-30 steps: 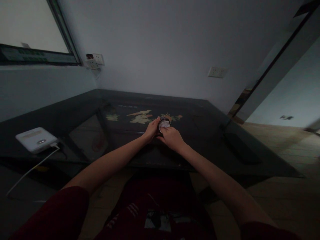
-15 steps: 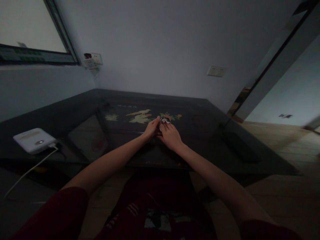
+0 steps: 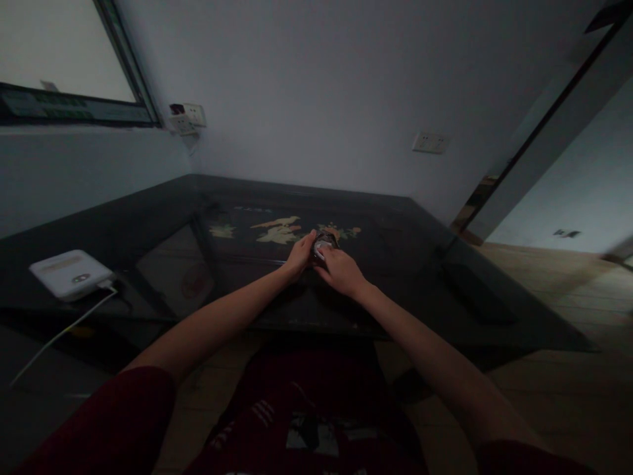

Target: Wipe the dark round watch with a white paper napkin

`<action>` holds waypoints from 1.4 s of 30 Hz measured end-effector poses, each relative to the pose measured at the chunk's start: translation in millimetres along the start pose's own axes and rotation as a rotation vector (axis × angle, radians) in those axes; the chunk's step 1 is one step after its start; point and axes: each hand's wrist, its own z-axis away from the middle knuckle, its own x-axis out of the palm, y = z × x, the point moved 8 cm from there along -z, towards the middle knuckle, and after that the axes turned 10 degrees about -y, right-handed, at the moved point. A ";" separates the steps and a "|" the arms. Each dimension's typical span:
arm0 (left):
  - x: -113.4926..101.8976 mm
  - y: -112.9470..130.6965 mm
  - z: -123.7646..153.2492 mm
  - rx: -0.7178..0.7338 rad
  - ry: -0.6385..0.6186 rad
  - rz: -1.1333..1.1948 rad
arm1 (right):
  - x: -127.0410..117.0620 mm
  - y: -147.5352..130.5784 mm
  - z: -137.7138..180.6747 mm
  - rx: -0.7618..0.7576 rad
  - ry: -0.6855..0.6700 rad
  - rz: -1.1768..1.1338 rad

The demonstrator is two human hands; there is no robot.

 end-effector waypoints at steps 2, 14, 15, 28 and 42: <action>-0.8 -0.5 -1.1 0.008 0.010 -0.017 | 0.6 -3.1 -0.2 0.052 -0.027 0.089; -0.6 -6.4 -7.4 -0.015 -0.042 -0.051 | 14.9 2.8 -4.9 0.031 0.058 0.053; -1.0 -6.5 -7.1 -0.018 -0.043 -0.037 | 15.0 2.9 -5.0 -0.007 0.057 0.028; -2.3 -4.1 -3.4 0.003 0.003 -0.002 | 1.9 -4.1 -0.2 0.001 -0.054 0.089; 1.9 -1.6 -3.5 -0.024 -0.024 0.014 | 4.6 1.1 -4.4 -0.036 0.118 0.037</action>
